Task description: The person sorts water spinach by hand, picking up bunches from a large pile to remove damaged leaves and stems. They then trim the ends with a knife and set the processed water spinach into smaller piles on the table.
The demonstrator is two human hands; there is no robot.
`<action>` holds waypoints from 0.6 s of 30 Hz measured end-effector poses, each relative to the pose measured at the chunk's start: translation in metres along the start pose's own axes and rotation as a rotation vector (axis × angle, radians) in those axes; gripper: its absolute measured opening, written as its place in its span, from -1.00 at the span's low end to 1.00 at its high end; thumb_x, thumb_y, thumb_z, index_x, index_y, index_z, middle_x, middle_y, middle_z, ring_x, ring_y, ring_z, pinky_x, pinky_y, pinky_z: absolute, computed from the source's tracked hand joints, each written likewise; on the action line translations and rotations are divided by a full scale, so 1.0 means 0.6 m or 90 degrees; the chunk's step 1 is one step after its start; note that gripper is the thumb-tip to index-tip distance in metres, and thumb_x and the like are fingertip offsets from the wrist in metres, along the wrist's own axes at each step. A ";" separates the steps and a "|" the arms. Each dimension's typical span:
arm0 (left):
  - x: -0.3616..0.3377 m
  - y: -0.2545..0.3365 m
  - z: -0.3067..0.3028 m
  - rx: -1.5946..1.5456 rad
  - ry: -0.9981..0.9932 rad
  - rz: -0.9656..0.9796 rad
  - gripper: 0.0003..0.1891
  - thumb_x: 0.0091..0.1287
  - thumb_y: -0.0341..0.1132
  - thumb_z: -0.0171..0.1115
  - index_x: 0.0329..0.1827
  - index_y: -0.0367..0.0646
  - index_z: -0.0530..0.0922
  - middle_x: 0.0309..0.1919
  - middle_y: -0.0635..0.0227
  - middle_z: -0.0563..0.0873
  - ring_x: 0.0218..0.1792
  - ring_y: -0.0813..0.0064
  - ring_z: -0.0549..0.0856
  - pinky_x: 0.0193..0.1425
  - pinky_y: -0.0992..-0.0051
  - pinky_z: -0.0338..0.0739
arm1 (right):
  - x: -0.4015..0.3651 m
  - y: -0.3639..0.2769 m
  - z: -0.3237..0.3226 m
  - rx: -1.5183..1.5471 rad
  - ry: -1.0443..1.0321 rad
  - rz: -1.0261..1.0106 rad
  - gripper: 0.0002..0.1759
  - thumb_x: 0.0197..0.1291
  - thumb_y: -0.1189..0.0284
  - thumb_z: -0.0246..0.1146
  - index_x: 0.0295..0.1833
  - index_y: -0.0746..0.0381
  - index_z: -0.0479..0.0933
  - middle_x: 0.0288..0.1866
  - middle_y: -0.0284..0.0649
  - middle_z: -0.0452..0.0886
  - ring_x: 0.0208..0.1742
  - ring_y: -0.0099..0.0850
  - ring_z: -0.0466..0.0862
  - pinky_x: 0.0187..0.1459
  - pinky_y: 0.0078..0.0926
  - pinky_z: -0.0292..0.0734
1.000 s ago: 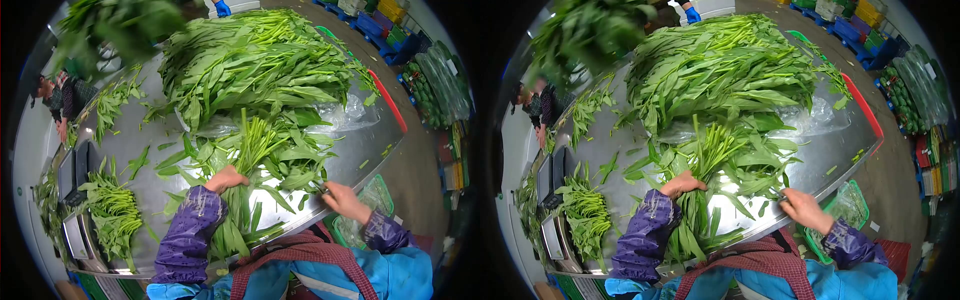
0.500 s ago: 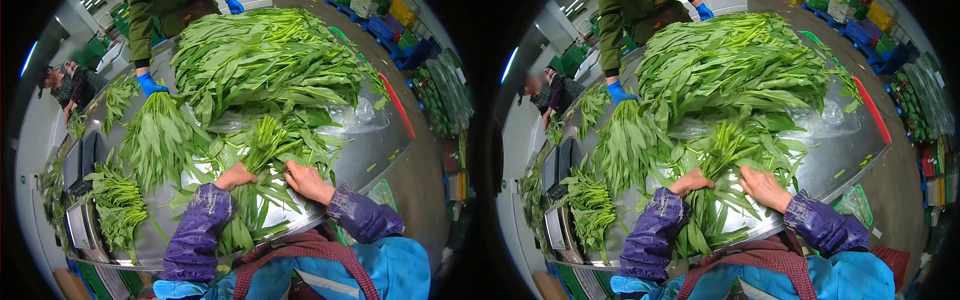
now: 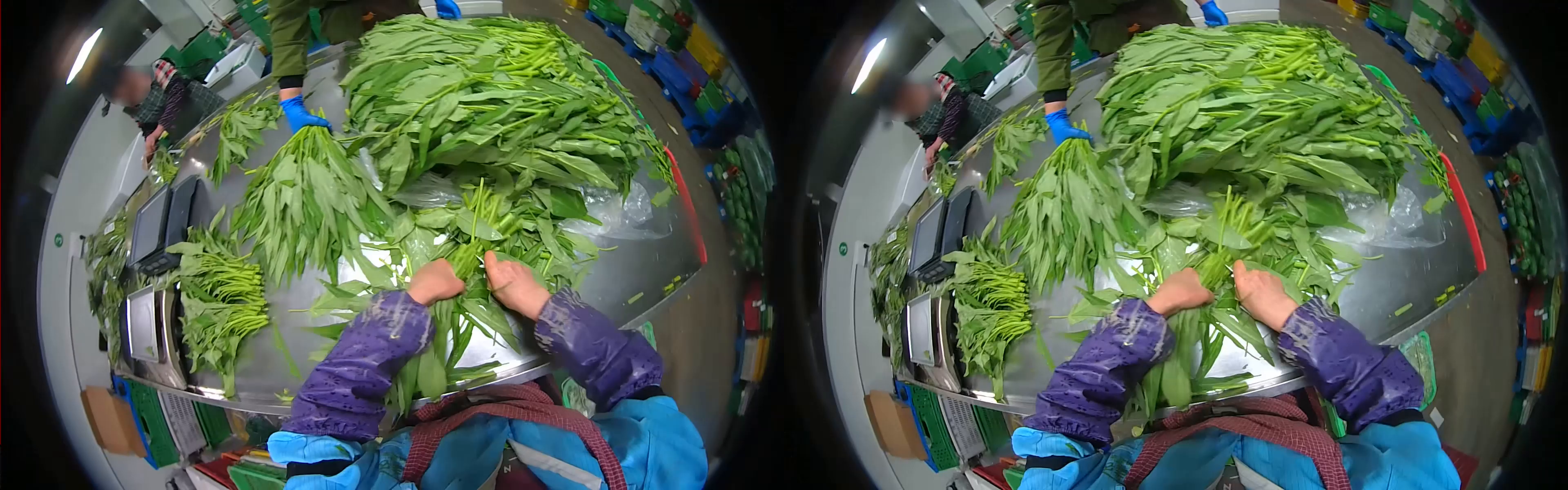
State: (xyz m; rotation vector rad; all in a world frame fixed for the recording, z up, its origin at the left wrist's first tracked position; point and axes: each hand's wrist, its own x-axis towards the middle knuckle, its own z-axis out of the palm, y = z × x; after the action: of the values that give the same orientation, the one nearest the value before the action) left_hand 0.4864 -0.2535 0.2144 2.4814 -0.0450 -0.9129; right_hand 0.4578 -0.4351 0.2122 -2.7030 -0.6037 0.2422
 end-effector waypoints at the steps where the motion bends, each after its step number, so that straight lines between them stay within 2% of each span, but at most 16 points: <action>1: -0.003 0.001 0.001 -0.003 0.011 -0.006 -0.56 -0.15 -0.11 0.30 -0.31 -0.33 0.62 -0.28 -0.04 0.66 -0.23 0.07 0.66 -0.17 0.32 0.52 | 0.005 0.000 0.005 -0.001 0.002 -0.013 -0.79 0.11 0.46 0.03 -0.20 0.36 0.24 -0.50 0.12 0.53 -0.41 0.06 0.55 -0.37 -0.04 0.42; 3: -0.010 -0.007 0.002 -0.032 0.013 -0.007 -0.54 -0.13 -0.09 0.29 -0.26 -0.32 0.61 -0.24 -0.06 0.65 -0.18 0.06 0.65 -0.13 0.31 0.52 | 0.007 -0.006 0.013 0.012 -0.018 0.045 -0.76 0.10 0.45 0.03 -0.18 0.39 0.24 -0.50 0.12 0.53 -0.40 0.06 0.56 -0.34 -0.05 0.44; 5: -0.010 -0.026 0.003 -0.061 -0.024 0.027 -0.50 -0.13 -0.08 0.30 -0.20 -0.31 0.60 -0.21 -0.06 0.65 -0.14 0.10 0.64 -0.07 0.32 0.51 | -0.029 0.018 0.014 0.020 -0.027 0.031 -0.76 0.09 0.46 0.03 -0.14 0.35 0.26 -0.51 0.08 0.56 -0.43 0.04 0.58 -0.39 -0.04 0.45; 6: -0.016 -0.034 0.001 -0.172 -0.002 0.068 -0.56 -0.08 -0.18 0.29 -0.18 -0.32 0.58 -0.27 0.04 0.67 -0.24 0.20 0.65 -0.13 0.37 0.51 | -0.055 0.029 0.002 0.030 -0.042 0.026 -0.74 0.08 0.46 0.04 -0.14 0.35 0.25 -0.51 0.08 0.56 -0.42 0.04 0.58 -0.39 -0.04 0.45; 7: -0.022 -0.041 -0.002 -0.282 0.023 0.112 -0.62 -0.04 -0.28 0.28 -0.17 -0.34 0.57 -0.33 0.13 0.68 -0.35 0.30 0.65 -0.18 0.42 0.51 | -0.084 0.038 -0.011 -0.003 -0.092 0.093 -0.71 0.08 0.44 0.07 -0.13 0.35 0.24 -0.50 0.08 0.55 -0.41 0.04 0.58 -0.39 -0.03 0.44; 8: 0.045 -0.106 0.036 -0.320 0.129 0.088 -0.66 -0.01 -0.35 0.25 -0.16 -0.33 0.54 -0.35 0.24 0.67 -0.35 0.42 0.61 -0.18 0.49 0.49 | -0.119 0.053 -0.026 0.009 -0.047 0.089 -0.72 0.08 0.43 0.08 -0.14 0.34 0.24 -0.50 0.08 0.54 -0.40 0.04 0.57 -0.40 -0.03 0.43; 9: -0.051 -0.054 -0.055 -0.411 0.071 0.074 -0.66 -0.03 -0.33 0.26 -0.19 -0.32 0.54 -0.36 0.22 0.67 -0.31 0.43 0.62 -0.16 0.52 0.48 | -0.148 0.084 -0.032 0.007 -0.035 0.124 -0.71 0.08 0.42 0.08 -0.10 0.32 0.26 -0.50 0.07 0.53 -0.42 0.05 0.56 -0.40 -0.04 0.43; 11: -0.098 -0.049 -0.092 -0.308 0.103 0.120 -0.63 -0.03 -0.25 0.26 -0.17 -0.27 0.56 -0.35 0.16 0.68 -0.26 0.34 0.65 -0.12 0.47 0.49 | -0.194 0.158 -0.053 -0.029 -0.019 0.216 -0.62 0.10 0.38 0.09 0.04 0.27 0.29 -0.45 0.08 0.55 -0.41 0.07 0.54 -0.37 0.03 0.39; 12: -0.111 -0.047 -0.092 -0.215 0.117 0.105 -0.55 -0.04 -0.16 0.25 -0.10 -0.23 0.53 -0.27 0.12 0.67 -0.21 0.23 0.65 -0.08 0.36 0.51 | -0.217 0.189 -0.069 -0.069 0.066 0.187 -0.62 0.11 0.38 0.09 0.04 0.29 0.30 -0.43 0.08 0.55 -0.38 0.08 0.54 -0.36 0.05 0.38; 13: -0.123 -0.037 -0.086 -0.122 0.128 0.089 -0.48 -0.05 -0.07 0.24 -0.03 -0.18 0.50 -0.20 0.09 0.66 -0.17 0.13 0.65 -0.05 0.26 0.52 | -0.228 0.207 -0.091 -0.061 0.068 0.237 -0.62 0.12 0.40 0.08 0.04 0.32 0.31 -0.44 0.08 0.55 -0.36 0.07 0.53 -0.37 0.01 0.36; 15: -0.170 -0.001 -0.096 -0.093 0.126 0.061 -0.51 -0.03 -0.07 0.22 -0.05 -0.16 0.50 -0.19 0.08 0.65 -0.12 0.10 0.62 -0.02 0.25 0.51 | -0.246 0.219 -0.116 -0.026 0.192 0.223 -0.72 0.16 0.45 0.06 -0.04 0.36 0.30 -0.50 0.11 0.50 -0.42 0.10 0.51 -0.43 -0.05 0.31; 17: -0.179 0.008 -0.083 -0.088 0.194 0.101 -0.54 -0.01 -0.14 0.24 -0.08 -0.22 0.47 -0.25 0.06 0.65 -0.15 0.07 0.63 -0.05 0.22 0.51 | -0.250 0.200 -0.127 0.099 0.200 0.288 -0.75 0.18 0.44 0.05 -0.10 0.37 0.29 -0.53 0.13 0.47 -0.44 0.12 0.49 -0.45 -0.04 0.28; 18: -0.181 0.013 -0.083 -0.093 0.199 0.098 -0.54 -0.01 -0.14 0.24 -0.08 -0.22 0.47 -0.25 0.06 0.65 -0.15 0.07 0.63 -0.05 0.22 0.51 | -0.250 0.192 -0.121 0.090 0.172 0.243 -0.76 0.18 0.44 0.04 -0.11 0.37 0.28 -0.55 0.13 0.45 -0.45 0.12 0.49 -0.46 -0.04 0.27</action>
State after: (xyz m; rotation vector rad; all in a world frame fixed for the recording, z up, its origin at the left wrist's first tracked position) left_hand 0.4337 -0.2173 0.3159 2.4152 -0.0606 -0.4419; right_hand 0.3848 -0.6206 0.2483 -2.6286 0.0098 0.0103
